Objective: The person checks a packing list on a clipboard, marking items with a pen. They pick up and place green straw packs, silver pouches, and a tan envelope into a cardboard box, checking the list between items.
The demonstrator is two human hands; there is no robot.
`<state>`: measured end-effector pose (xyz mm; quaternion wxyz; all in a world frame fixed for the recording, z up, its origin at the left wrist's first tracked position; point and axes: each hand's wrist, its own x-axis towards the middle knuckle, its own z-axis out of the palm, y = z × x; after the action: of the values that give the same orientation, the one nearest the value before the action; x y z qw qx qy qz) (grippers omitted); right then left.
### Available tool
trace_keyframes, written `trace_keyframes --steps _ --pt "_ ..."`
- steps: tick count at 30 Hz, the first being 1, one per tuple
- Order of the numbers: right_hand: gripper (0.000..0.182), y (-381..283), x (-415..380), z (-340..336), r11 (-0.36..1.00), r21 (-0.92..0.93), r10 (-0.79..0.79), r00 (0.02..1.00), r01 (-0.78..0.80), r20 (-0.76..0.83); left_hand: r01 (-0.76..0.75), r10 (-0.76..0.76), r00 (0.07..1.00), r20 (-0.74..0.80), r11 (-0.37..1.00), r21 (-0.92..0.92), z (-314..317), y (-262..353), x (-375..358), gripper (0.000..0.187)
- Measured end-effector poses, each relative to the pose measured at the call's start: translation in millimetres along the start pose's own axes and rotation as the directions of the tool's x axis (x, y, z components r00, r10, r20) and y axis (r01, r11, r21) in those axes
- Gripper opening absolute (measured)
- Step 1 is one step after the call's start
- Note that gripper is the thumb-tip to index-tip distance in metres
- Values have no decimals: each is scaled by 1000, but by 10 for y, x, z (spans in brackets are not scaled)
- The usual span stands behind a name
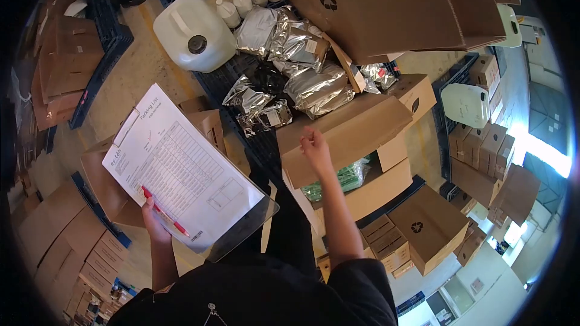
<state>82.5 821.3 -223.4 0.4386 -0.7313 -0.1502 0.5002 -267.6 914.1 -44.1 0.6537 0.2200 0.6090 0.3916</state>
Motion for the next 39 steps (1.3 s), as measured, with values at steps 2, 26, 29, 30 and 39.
trace_keyframes --steps 2,26,29,30,39 --pt "43 -11 317 -121 708 -700 -56 995 99 85 35 -35 999 36 999 5 -60 -73 56 57" --pt "18 -529 2339 -1050 31 -990 -302 945 141 125 -191 238 969 -66 891 412 552 -589 -293 64" --pt "16 -1084 1223 -1398 376 -876 -405 904 303 140 -276 310 951 -1 850 448 519 -434 -351 57" --pt "17 -1068 914 -1549 490 -784 -466 875 381 134 -304 335 942 16 831 467 458 -375 -366 53" --pt "33 161 -1833 -2499 746 663 223 961 -60 -163 -381 407 913 0 855 351 1103 -196 -639 44"
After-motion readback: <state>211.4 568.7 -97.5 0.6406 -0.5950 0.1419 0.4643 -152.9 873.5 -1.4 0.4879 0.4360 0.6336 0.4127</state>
